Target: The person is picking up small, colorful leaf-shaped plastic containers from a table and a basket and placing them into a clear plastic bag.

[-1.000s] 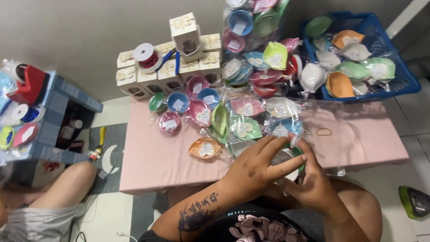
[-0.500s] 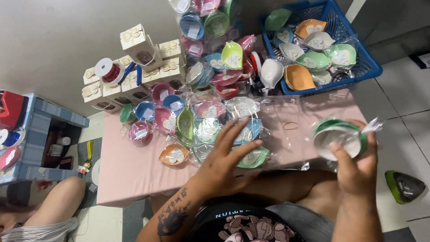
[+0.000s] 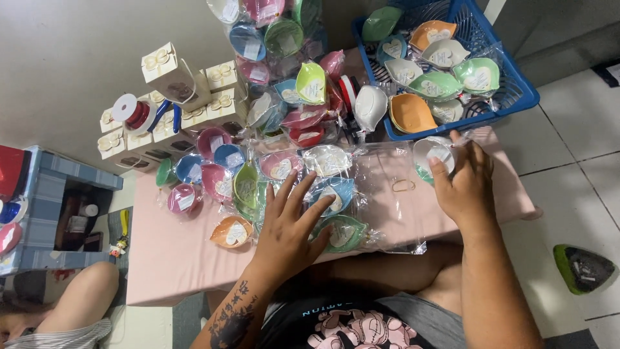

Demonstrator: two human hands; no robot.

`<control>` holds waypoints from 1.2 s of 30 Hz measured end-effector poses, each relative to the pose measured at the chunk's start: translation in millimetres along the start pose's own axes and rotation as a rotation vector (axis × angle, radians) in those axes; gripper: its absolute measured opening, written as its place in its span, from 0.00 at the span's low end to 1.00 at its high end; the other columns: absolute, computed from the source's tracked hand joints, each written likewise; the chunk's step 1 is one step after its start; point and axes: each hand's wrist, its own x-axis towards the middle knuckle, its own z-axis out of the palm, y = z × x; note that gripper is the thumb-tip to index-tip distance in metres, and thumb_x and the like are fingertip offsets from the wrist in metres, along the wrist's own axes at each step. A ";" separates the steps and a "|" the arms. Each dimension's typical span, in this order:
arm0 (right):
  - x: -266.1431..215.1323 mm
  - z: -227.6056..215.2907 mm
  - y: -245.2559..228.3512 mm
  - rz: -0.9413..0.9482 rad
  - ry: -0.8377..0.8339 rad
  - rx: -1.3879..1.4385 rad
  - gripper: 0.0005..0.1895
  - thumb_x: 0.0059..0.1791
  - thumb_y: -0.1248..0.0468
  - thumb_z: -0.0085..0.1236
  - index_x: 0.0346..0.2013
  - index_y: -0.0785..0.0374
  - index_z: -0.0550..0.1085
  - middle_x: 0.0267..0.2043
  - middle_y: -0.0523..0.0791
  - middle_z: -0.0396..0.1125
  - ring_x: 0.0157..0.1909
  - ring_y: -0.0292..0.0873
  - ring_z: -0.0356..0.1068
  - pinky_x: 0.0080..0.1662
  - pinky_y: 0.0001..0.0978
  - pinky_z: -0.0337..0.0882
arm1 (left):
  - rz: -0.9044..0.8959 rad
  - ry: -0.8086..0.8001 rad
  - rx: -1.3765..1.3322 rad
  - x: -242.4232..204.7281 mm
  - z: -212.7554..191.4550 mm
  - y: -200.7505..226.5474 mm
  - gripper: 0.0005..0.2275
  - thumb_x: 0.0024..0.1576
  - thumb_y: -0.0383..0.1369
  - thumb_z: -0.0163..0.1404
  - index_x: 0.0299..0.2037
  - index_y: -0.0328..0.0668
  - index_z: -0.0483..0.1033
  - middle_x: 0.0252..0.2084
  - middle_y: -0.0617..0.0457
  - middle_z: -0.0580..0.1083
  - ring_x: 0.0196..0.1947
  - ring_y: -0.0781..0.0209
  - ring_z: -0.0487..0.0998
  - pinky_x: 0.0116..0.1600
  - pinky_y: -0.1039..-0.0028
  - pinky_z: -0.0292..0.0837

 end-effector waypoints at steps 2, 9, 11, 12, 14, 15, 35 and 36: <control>-0.1 1.3 3.1 -0.069 0.112 0.038 0.31 0.56 0.54 0.60 0.71 0.66 0.69 0.60 0.65 0.66 0.64 0.72 0.65 0.66 0.64 0.60 | -0.029 -0.048 0.023 2.8 1.1 -3.4 0.30 0.48 0.35 0.65 0.64 0.58 0.74 0.73 0.40 0.65 0.74 0.29 0.60 0.69 0.27 0.50; -2.6 8.6 18.6 -0.174 0.306 0.080 0.21 0.57 0.58 0.68 0.54 0.73 0.74 0.59 0.58 0.69 0.65 0.62 0.69 0.65 0.54 0.65 | -0.079 -0.190 0.026 3.6 14.5 -14.4 0.29 0.53 0.40 0.62 0.67 0.57 0.71 0.73 0.40 0.64 0.74 0.32 0.61 0.67 0.25 0.51; -3.2 5.8 14.6 -0.226 0.437 0.040 0.17 0.58 0.59 0.69 0.49 0.72 0.77 0.58 0.52 0.64 0.62 0.57 0.63 0.66 0.49 0.62 | -0.062 -0.199 0.060 3.4 15.4 -13.9 0.26 0.57 0.45 0.58 0.67 0.56 0.71 0.72 0.40 0.65 0.73 0.33 0.62 0.66 0.26 0.53; -7.5 -1.7 11.9 -0.228 0.435 0.036 0.17 0.58 0.59 0.69 0.49 0.72 0.77 0.58 0.52 0.64 0.62 0.57 0.63 0.66 0.49 0.62 | -0.063 -0.197 0.056 3.2 17.2 -13.9 0.26 0.57 0.45 0.58 0.67 0.56 0.71 0.72 0.40 0.65 0.73 0.33 0.62 0.66 0.26 0.53; -17.3 -15.2 5.2 -0.228 0.469 0.068 0.20 0.59 0.65 0.66 0.59 0.78 0.74 0.48 0.56 0.66 0.47 0.61 0.68 0.50 0.49 0.69 | -0.051 -0.174 0.066 1.9 19.3 -14.5 0.25 0.58 0.46 0.56 0.66 0.56 0.72 0.71 0.41 0.66 0.73 0.34 0.62 0.67 0.27 0.54; -24.3 -17.5 -3.1 -0.231 0.471 0.066 0.20 0.59 0.65 0.66 0.59 0.78 0.74 0.48 0.56 0.66 0.47 0.61 0.68 0.50 0.49 0.69 | -0.051 -0.170 0.065 1.8 18.8 -15.4 0.25 0.58 0.46 0.56 0.66 0.56 0.72 0.71 0.41 0.66 0.73 0.34 0.62 0.67 0.27 0.54; -4.8 14.4 -86.3 0.667 -0.189 0.634 0.11 0.55 0.63 0.57 0.52 0.62 0.76 0.43 0.50 0.72 0.42 0.55 0.78 0.39 0.43 0.81 | -0.053 -0.229 -0.035 -4.4 10.9 -20.4 0.24 0.61 0.46 0.53 0.68 0.55 0.70 0.72 0.40 0.64 0.75 0.32 0.58 0.69 0.28 0.48; -5.2 14.5 -89.8 0.668 -0.189 0.633 0.11 0.55 0.63 0.57 0.52 0.62 0.76 0.43 0.50 0.72 0.42 0.55 0.78 0.39 0.43 0.81 | -0.053 -0.229 -0.036 -4.3 11.0 -20.6 0.24 0.61 0.46 0.53 0.68 0.55 0.70 0.72 0.40 0.64 0.75 0.32 0.58 0.69 0.28 0.48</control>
